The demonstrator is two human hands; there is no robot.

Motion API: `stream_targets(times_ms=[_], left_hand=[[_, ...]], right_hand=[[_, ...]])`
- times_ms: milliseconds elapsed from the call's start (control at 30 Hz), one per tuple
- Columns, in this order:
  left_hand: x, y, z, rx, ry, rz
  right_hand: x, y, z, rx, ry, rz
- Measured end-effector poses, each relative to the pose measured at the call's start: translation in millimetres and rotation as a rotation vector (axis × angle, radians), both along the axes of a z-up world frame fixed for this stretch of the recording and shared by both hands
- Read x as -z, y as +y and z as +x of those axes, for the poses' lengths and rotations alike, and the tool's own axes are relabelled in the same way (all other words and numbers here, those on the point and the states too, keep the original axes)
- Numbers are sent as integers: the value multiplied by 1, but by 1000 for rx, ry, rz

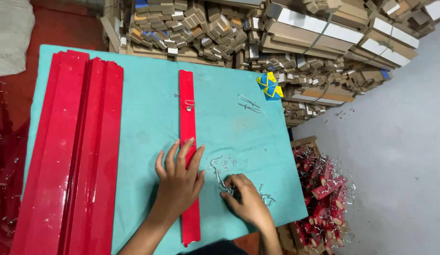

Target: The person assembles red plastic hangers by inserting metal hooks and nails into pre-drilled holes. They work one hanger at a time, securing each hook with a nail, then place the finished hanger into a cardboard box.

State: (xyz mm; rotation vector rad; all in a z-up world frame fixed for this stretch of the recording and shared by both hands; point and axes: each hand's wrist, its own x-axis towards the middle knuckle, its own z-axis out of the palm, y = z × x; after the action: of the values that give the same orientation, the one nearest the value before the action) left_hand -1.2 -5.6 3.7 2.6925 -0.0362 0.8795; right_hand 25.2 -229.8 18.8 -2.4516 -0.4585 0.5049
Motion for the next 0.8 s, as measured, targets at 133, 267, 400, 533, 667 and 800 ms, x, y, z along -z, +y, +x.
stream_targets(times_ms=[133,267,400,533,667,800], left_hand=[[-2,-3,-3,103,-10,-16],[-3,-5,-4,231,-34,-70],[4,-7,-2,286,-29,-50],[4,-2,-1,199,-28,-10],[1,-1,0,239,-18,-80],[10,-8,-1,326,53,-277]], right_hand=[[-6,18,4,106,-113,134],[-14,37,13,117,-287,287],[-30,53,17,111,-233,305],[-36,50,20,194,65,469],[-39,33,25,-23,175,635],[-39,32,26,-139,215,639]])
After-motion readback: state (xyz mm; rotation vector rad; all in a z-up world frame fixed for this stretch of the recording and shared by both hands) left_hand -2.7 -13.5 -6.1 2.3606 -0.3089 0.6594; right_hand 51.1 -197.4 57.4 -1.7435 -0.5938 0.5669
